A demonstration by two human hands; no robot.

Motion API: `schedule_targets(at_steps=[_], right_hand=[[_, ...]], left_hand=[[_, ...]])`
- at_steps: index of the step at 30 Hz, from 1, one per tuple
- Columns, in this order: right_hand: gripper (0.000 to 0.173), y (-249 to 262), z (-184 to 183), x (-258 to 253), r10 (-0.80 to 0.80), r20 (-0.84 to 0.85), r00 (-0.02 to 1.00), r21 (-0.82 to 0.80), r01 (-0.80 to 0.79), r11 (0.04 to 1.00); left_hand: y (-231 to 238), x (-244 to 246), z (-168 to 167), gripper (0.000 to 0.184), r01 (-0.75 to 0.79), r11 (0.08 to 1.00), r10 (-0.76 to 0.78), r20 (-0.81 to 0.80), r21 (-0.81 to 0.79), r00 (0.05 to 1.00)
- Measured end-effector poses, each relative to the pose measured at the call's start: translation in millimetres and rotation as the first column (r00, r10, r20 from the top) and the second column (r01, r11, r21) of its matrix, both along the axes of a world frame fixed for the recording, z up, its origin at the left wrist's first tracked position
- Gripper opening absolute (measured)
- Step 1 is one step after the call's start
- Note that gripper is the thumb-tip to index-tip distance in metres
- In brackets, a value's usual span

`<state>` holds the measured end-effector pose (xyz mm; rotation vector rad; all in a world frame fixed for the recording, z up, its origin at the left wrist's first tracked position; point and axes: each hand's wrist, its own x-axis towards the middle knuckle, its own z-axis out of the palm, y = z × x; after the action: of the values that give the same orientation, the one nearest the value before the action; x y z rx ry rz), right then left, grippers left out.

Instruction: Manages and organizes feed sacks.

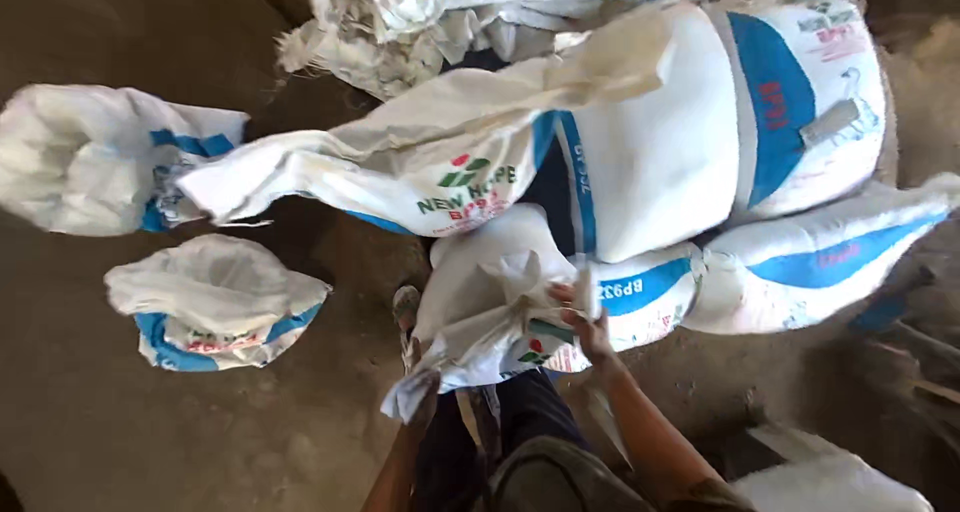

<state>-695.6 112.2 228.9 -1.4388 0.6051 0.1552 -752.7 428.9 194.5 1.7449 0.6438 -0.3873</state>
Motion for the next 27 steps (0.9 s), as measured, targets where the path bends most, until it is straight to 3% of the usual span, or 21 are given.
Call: schedule_targets(at_steps=[2, 5, 8, 10, 12, 14, 16, 18, 21, 27], right_hand=[[0.035, 16, 9, 14, 0.016, -0.111, 0.994, 0.099, -0.005, 0.995], [0.018, 24, 16, 41, 0.011, -0.333, 0.943, 0.189, 0.055, 0.980], [0.004, 0, 6, 44, 0.084, -0.273, 0.959, 0.254, -0.012, 0.967], [0.008, -14, 10, 19, 0.121, -0.222, 0.968, 0.270, -0.058, 0.961], [0.007, -24, 14, -11, 0.066, -0.201, 0.977, 0.268, -0.010, 0.963], [0.005, -26, 19, -46, -0.087, -0.240, 0.967, 0.267, 0.152, 0.952], [0.017, -32, 27, -76, -0.202, -0.310, 0.929, 0.248, 0.284, 0.926], [0.016, -35, 27, -97, -0.252, -0.367, 0.895, 0.171, 0.331, 0.928], [0.005, -39, 37, -108, -0.315, -0.409, 0.856, 0.030, 0.358, 0.933], [0.018, -12, 94, -41, -0.240, -0.455, 0.858, -0.126, 0.205, 0.971]], left_hand=[[-14, -1, -32, 0.061, -0.146, 0.962, 0.152, 0.009, -0.231, 0.988], [-30, 25, -24, 0.056, -0.360, 0.899, 0.355, -0.066, -0.251, 0.932], [-41, 44, -18, 0.055, -0.471, 0.814, 0.495, -0.019, -0.341, 0.869], [-37, 36, -22, 0.061, -0.518, 0.740, 0.559, -0.038, -0.428, 0.829], [-36, 19, -13, 0.066, -0.522, 0.758, 0.537, -0.081, -0.391, 0.840], [-44, -4, 13, 0.064, -0.498, 0.839, 0.467, -0.180, -0.220, 0.866], [-58, -22, 42, 0.065, -0.387, 0.922, 0.362, -0.298, -0.028, 0.883], [-62, -26, 51, 0.067, -0.368, 0.929, 0.359, -0.376, 0.051, 0.854], [-57, -20, 48, 0.060, -0.426, 0.905, 0.382, -0.421, -0.012, 0.823], [-18, 24, 84, 0.045, -0.593, 0.799, 0.511, -0.406, -0.100, 0.757]])
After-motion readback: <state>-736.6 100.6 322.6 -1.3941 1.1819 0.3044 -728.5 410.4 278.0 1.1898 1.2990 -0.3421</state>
